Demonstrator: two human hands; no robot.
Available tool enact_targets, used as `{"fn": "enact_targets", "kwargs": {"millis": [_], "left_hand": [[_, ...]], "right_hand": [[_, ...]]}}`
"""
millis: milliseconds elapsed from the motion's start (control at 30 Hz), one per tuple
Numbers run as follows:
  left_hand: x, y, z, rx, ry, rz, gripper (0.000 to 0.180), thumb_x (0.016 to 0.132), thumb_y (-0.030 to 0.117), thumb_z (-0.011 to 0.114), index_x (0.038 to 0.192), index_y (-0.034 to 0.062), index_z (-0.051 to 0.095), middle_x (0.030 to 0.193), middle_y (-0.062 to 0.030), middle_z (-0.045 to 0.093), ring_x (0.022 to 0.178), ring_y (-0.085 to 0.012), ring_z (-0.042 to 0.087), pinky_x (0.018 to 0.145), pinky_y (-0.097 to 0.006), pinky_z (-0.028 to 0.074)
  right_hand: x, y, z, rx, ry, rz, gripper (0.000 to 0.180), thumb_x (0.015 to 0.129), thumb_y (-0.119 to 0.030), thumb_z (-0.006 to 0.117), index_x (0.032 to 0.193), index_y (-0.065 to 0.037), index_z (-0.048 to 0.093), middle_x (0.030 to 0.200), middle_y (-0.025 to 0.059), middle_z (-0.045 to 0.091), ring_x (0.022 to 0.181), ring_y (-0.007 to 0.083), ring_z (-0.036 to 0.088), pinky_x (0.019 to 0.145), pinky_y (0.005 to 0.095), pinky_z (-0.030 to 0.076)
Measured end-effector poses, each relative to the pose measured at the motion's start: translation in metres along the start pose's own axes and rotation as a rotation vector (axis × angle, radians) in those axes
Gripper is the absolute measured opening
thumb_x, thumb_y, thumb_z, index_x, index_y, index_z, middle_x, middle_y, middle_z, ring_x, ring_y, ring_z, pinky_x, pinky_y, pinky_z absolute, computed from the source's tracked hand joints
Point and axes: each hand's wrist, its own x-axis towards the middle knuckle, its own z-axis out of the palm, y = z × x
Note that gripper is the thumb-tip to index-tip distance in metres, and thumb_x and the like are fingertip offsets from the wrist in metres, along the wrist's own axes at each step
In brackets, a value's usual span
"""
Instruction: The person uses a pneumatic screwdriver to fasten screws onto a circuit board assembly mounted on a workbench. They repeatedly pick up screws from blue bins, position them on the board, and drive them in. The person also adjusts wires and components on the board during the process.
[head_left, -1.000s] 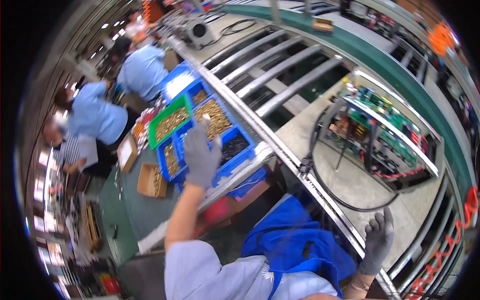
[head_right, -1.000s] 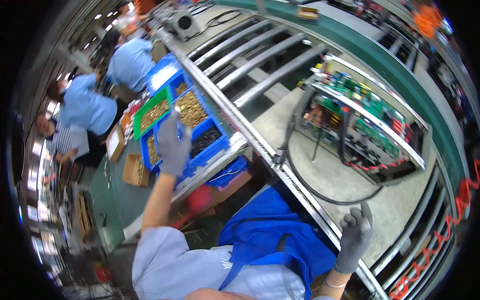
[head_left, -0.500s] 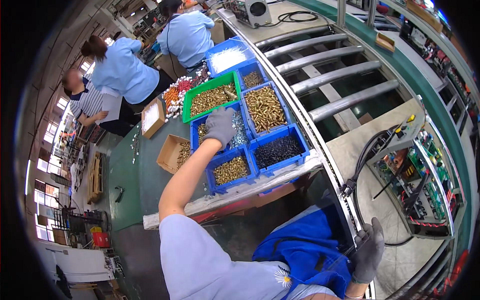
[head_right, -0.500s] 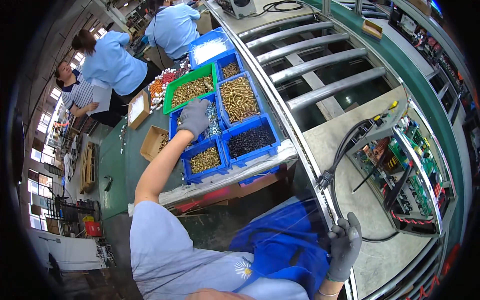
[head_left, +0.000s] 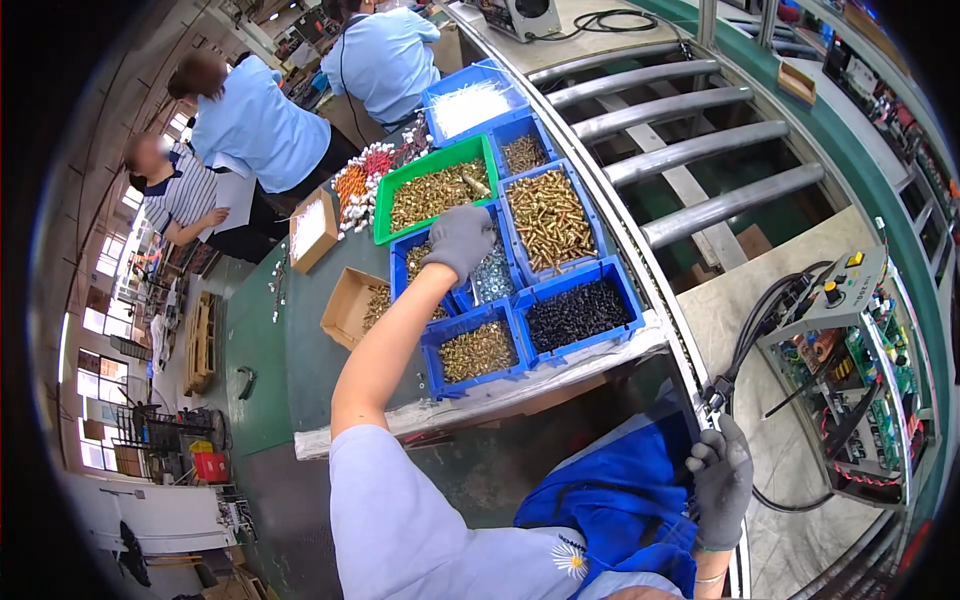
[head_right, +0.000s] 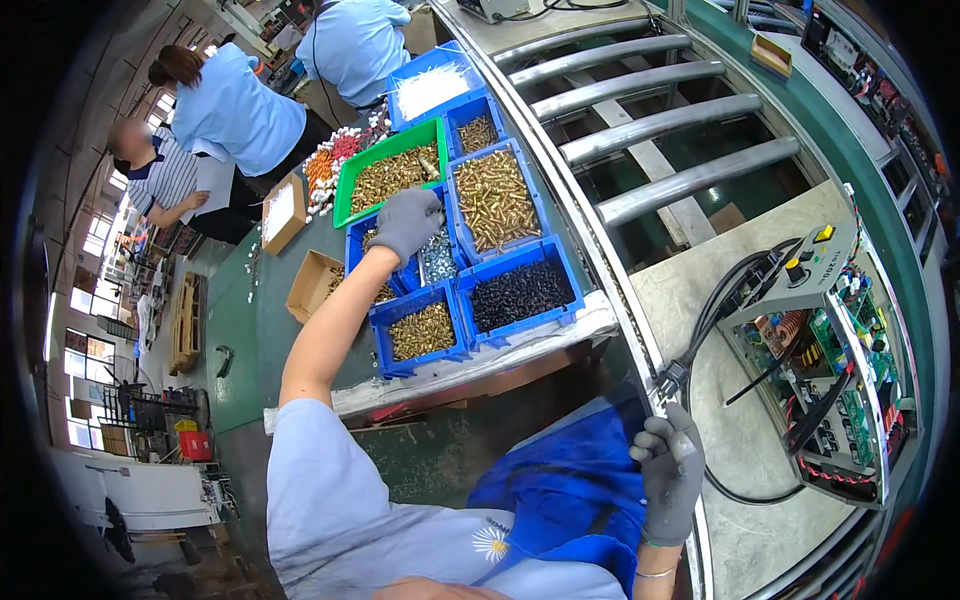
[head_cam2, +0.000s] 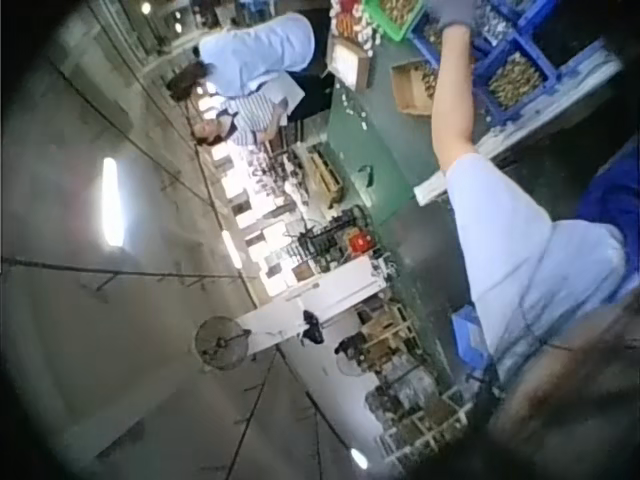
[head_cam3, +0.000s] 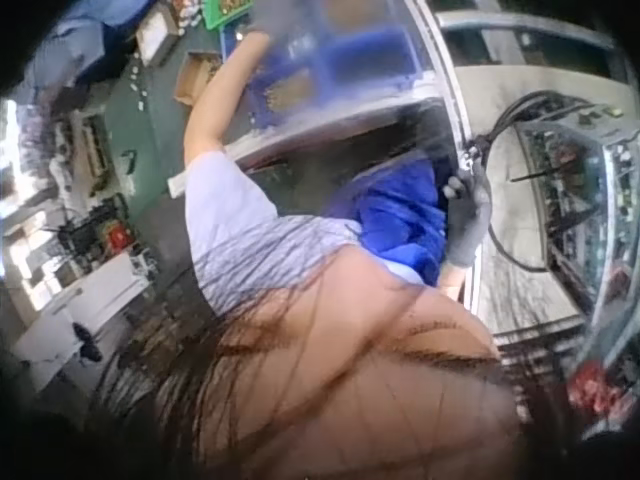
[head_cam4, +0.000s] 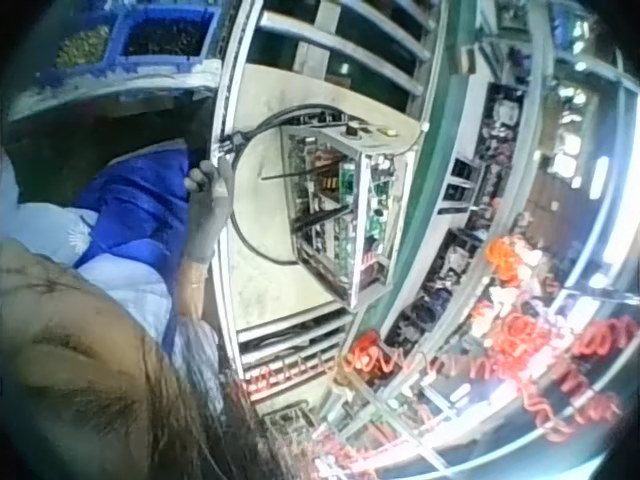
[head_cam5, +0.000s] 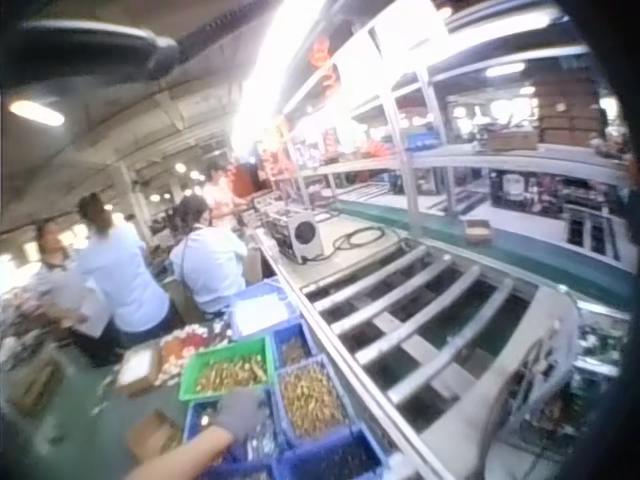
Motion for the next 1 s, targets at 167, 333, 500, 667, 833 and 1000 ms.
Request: {"fn": "enact_targets", "kwargs": {"millis": [167,333,500,667,833,1000], "left_hand": [[-0.002,-0.001,0.002,-0.099,0.037,0.021,0.02,0.078,0.026,0.069,0.09,0.0098,0.071,0.096,-0.0129,0.068,0.092,-0.0326,0.067,0.08,-0.045,0.054],[-0.006,0.005,0.006,0.051,-0.007,-0.019,0.021,0.08,0.025,0.069,0.094,0.01,0.066,0.1,-0.0124,0.065,0.096,-0.033,0.065,0.081,-0.045,0.052],[-0.004,0.003,-0.001,0.038,-0.042,0.063,0.017,0.08,0.024,0.065,0.089,0.0095,0.068,0.095,-0.0146,0.065,0.091,-0.0349,0.066,0.079,-0.048,0.053],[-0.007,0.003,-0.006,-0.106,0.015,0.093,0.018,0.081,0.024,0.061,0.088,0.0074,0.065,0.095,-0.0168,0.064,0.089,-0.0365,0.065,0.078,-0.049,0.052],[-0.011,-0.007,-0.01,-0.208,0.124,0.094,0.027,0.09,0.032,0.052,0.097,0.0066,0.058,0.095,-0.0183,0.063,0.089,-0.0396,0.063,0.079,-0.05,0.05],[-0.008,-0.027,-0.02,-0.232,0.092,0.081,0.033,0.098,0.036,0.047,0.101,0.007,0.061,0.092,-0.0192,0.065,0.087,-0.0382,0.064,0.077,-0.047,0.05]], "right_hand": [[0.002,-0.002,-0.005,-0.025,-0.044,-0.014,0.06,0.092,-0.035,0.061,0.135,0.004,0.047,0.106,0.0154,0.062,0.087,0.0201,0.062,0.073,0.0314,0.053],[-0.013,-0.029,-0.018,-0.353,0.231,-0.319,0.053,0.093,-0.025,0.057,0.135,0.006,0.048,0.107,0.0148,0.06,0.088,0.0204,0.061,0.077,0.0332,0.052],[-0.025,-0.091,-0.046,-1.118,0.548,-1.081,0.04,0.095,-0.001,0.046,0.134,0.008,0.049,0.123,0.0161,0.058,0.107,0.0231,0.057,0.094,0.0344,0.046],[-0.001,-0.164,-0.025,-1.387,0.64,-1.414,0.039,0.097,-0.001,0.053,0.135,0.006,0.049,0.134,0.0174,0.055,0.121,0.0252,0.054,0.103,0.0365,0.043],[0.063,-0.194,-0.074,-1.992,0.687,-1.496,0.033,0.101,-0.023,0.05,0.127,-0.008,0.063,0.117,0.0116,0.067,0.105,0.0281,0.063,0.093,0.0382,0.045],[0.068,-0.189,-0.082,-1.963,0.738,-1.363,0.034,0.101,-0.027,0.049,0.127,-0.011,0.064,0.117,0.0077,0.068,0.107,0.0262,0.063,0.092,0.0375,0.045]]}}
